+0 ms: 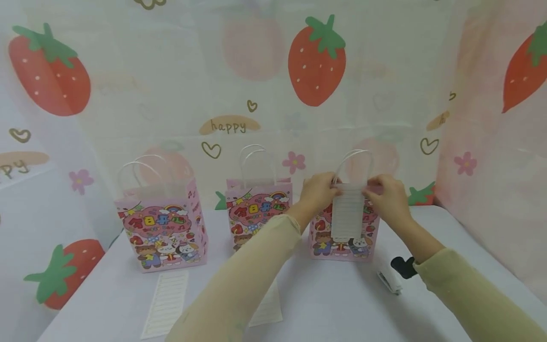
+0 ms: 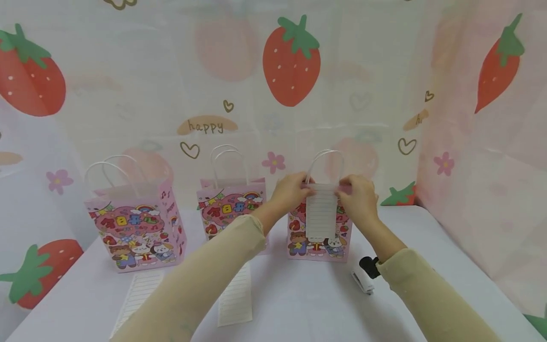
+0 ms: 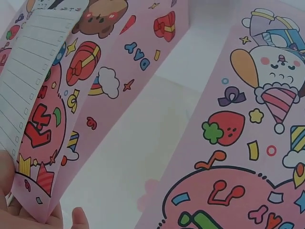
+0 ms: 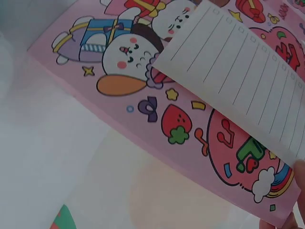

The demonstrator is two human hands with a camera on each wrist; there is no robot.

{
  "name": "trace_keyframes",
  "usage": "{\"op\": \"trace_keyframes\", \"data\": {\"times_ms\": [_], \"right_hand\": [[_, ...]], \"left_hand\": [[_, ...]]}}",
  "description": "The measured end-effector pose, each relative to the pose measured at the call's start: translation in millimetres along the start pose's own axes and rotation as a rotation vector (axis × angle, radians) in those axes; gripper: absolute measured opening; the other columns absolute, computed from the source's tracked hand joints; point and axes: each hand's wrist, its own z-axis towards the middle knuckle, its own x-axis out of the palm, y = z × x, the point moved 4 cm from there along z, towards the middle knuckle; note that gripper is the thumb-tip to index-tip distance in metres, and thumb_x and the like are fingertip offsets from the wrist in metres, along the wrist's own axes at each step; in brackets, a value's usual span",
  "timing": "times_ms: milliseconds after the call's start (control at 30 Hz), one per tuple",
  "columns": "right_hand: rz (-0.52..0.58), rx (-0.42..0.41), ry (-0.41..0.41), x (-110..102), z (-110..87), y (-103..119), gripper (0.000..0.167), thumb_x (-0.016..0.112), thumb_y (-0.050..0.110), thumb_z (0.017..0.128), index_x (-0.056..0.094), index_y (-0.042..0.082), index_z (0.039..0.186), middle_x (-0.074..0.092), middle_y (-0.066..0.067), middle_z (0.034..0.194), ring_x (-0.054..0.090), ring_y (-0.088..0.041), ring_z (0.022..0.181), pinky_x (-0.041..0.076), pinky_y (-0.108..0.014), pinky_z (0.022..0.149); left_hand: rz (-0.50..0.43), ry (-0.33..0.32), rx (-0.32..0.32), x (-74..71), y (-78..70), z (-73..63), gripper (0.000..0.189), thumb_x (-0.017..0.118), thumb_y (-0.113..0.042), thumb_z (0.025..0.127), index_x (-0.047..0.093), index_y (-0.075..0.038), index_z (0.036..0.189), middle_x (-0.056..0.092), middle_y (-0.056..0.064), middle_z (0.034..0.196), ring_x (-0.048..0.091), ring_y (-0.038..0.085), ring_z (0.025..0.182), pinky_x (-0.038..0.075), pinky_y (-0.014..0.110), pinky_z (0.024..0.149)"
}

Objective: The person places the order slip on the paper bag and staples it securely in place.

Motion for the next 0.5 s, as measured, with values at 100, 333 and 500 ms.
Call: {"op": "trace_keyframes", "data": {"times_ms": [100,333,500], "right_hand": [[0.033,0.003,-0.005,1.8,-1.2,-1.6,0.023,0.070,-0.004,0.083,0.061,-0.014,0.102,0.062,-0.033,0.105,0.055,-0.047,0.102,0.043,-0.057,0.090],[0.053,0.011,-0.006,1.4,-1.4,-2.3,0.022,0.070,-0.004,0.084,0.060,-0.015,0.101,0.061,-0.033,0.104,0.054,-0.047,0.102,0.043,-0.058,0.088],[0.056,0.032,0.006,2.4,-0.2,-2.1,0.025,0.070,-0.003,0.084,0.060,-0.015,0.104,0.061,-0.033,0.107,0.051,-0.047,0.105,0.040,-0.059,0.091]], "left_hand": [[0.006,-0.002,-0.031,0.9,-0.5,-2.0,0.023,0.067,-0.029,0.090,0.068,-0.016,0.109,0.071,-0.006,0.100,0.064,0.013,0.097,0.038,0.035,0.093],[0.036,-0.035,-0.058,0.4,-3.5,-4.8,0.023,0.065,-0.033,0.089,0.069,-0.016,0.105,0.072,-0.005,0.095,0.064,0.011,0.087,0.035,0.043,0.098],[0.048,-0.068,-0.084,0.0,-3.3,-4.7,0.020,0.067,-0.033,0.088,0.070,-0.016,0.100,0.072,-0.005,0.093,0.063,0.011,0.084,0.033,0.047,0.102]]}}
